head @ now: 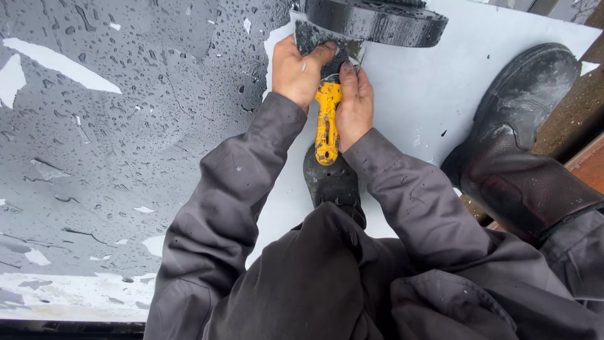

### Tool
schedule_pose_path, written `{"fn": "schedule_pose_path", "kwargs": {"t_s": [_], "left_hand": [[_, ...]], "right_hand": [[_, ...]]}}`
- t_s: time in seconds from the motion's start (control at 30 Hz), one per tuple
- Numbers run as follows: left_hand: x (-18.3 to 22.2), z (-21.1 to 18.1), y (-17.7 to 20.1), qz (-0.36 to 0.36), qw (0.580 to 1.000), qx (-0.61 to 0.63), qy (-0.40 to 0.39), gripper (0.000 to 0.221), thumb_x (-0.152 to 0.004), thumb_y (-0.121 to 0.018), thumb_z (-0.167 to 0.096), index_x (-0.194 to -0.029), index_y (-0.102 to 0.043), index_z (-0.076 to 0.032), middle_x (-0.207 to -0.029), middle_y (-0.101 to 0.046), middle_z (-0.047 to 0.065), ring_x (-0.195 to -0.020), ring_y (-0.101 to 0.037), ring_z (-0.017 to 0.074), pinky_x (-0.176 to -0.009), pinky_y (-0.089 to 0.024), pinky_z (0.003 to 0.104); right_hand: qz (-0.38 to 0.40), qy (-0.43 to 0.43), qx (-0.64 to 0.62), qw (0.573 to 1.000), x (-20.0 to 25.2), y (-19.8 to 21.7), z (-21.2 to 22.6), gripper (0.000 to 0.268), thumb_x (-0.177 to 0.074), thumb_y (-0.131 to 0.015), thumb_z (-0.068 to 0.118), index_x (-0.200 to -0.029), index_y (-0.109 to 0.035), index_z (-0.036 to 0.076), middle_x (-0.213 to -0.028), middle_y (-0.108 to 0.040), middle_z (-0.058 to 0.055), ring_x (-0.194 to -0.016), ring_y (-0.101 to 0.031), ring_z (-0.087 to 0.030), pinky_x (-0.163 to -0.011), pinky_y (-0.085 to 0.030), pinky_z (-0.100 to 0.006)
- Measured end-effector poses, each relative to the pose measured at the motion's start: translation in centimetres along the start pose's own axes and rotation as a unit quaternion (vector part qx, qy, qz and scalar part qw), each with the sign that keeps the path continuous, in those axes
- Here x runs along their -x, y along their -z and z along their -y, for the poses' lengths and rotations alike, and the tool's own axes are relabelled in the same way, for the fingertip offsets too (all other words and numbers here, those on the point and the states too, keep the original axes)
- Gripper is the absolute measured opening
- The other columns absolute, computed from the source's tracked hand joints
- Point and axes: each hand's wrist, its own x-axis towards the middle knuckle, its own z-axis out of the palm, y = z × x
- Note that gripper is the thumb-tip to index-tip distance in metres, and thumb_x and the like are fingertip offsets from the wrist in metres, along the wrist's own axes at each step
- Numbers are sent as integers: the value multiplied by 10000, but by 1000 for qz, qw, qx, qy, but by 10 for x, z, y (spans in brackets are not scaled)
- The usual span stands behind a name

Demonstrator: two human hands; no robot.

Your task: Scraping a dark coating or paint off a flat metal surface using a hand scraper.

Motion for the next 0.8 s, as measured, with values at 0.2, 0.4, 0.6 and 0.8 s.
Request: {"fn": "schedule_pose_path", "kwargs": {"t_s": [0.2, 0.4, 0.6, 0.8], "left_hand": [[41, 30, -33, -4, 1000, -26, 3, 158, -923, -686, -13, -1067, -725, 40, -1009, -766, 70, -933, -691, 128, -863, -559, 286], [105, 38, -13, -47, 965, 233, 109, 174, -1000, -680, -84, -1130, -699, 30, -1066, -745, 94, -926, -692, 156, -832, -568, 321], [130, 30, 11, -88, 944, 297, 114, 223, -1022, -663, -159, -1153, -692, 20, -1109, -738, 122, -973, -701, 183, -868, -583, 341], [125, 49, 21, -73, 911, 381, 141, 188, -1023, -636, -192, -1150, -615, -56, -1076, -718, 78, -926, -709, 177, -756, -589, 364]], "right_hand": [[-14, 45, 89, 995, 22, 45, 41, 339, -1067, -515, 242, -1335, -553, 38, -1239, -673, -16, -1111, -644, -68, -949, -549, -241], [156, -36, 234, 959, 51, 45, 64, 315, -1034, -607, 130, -1314, -544, -1, -1167, -686, -52, -1027, -652, -98, -902, -564, -274], [217, -99, 297, 925, 64, 33, 62, 311, -1049, -625, 108, -1325, -584, -30, -1174, -704, -81, -1053, -654, -111, -929, -565, -280], [287, 25, 341, 894, 72, 4, 62, 424, -1018, -650, 58, -1365, -411, 6, -1227, -654, -96, -1114, -671, -146, -947, -592, -317]]}}
